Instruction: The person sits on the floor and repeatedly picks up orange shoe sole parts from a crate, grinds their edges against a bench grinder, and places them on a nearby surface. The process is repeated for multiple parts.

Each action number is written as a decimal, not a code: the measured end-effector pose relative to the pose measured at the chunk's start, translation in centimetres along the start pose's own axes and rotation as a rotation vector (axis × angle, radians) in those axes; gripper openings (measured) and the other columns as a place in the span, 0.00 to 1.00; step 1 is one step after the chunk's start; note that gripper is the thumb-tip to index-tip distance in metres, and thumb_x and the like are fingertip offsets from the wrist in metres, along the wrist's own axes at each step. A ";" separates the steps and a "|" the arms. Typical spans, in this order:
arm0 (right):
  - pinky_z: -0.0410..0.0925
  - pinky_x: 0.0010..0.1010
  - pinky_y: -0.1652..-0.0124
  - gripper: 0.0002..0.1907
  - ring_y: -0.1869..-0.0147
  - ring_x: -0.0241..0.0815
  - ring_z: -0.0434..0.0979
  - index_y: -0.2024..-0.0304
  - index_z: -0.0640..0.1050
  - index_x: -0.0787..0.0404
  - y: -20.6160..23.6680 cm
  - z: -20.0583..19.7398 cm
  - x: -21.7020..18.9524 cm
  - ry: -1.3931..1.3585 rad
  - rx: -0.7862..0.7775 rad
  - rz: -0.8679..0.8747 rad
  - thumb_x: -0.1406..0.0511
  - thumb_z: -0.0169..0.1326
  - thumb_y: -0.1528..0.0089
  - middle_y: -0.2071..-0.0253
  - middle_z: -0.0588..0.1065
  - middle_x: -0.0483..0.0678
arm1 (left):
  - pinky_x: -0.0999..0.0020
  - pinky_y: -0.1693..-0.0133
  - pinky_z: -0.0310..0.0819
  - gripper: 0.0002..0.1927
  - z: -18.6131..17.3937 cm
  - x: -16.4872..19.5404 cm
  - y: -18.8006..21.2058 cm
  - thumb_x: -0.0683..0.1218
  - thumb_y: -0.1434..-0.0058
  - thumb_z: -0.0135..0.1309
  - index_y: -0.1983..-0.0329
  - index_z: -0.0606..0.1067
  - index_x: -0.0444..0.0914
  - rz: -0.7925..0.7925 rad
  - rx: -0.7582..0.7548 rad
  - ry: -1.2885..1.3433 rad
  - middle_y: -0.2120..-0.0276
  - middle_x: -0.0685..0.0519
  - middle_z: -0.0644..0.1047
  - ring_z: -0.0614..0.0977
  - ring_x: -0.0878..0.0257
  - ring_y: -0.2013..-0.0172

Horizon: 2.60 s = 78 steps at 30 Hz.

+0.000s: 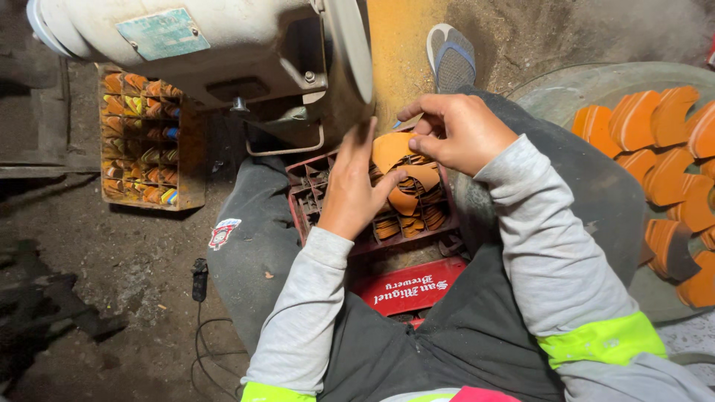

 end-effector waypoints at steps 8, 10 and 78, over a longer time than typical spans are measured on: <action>0.75 0.25 0.53 0.14 0.55 0.31 0.81 0.45 0.78 0.70 -1.4 0.5 -1.6 -0.424 0.147 -0.176 0.69 0.48 0.29 0.56 0.81 0.48 | 0.72 0.63 0.73 0.25 4.3 -5.2 0.2 0.50 0.34 0.60 0.40 0.75 0.30 -0.756 -0.240 0.904 0.62 0.50 0.80 0.80 0.65 0.64; 0.73 0.26 0.57 0.16 0.58 0.37 0.81 0.44 0.79 0.70 -1.7 0.5 -2.7 -0.152 0.233 -0.281 0.72 0.49 0.32 0.58 0.80 0.52 | 0.73 0.67 0.72 0.22 4.7 -5.8 -0.3 0.50 0.33 0.58 0.43 0.75 0.30 -0.832 -0.239 1.048 0.66 0.51 0.79 0.79 0.67 0.68; 0.71 0.51 0.54 0.10 0.50 0.58 0.77 0.54 0.77 0.62 -1.1 18.8 13.0 0.919 -0.109 0.094 0.63 0.50 0.32 0.53 0.75 0.56 | 0.44 0.54 0.72 0.23 3.0 -8.5 4.9 0.56 0.39 0.57 0.54 0.77 0.31 -0.526 -0.579 0.025 0.60 0.34 0.79 0.79 0.36 0.56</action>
Point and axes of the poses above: each hand's wrist, its own y-axis away from the middle knuckle, its own z-axis out of the palm, x = y × z, the point moved 6 cm from there along -y, towards the middle knuckle
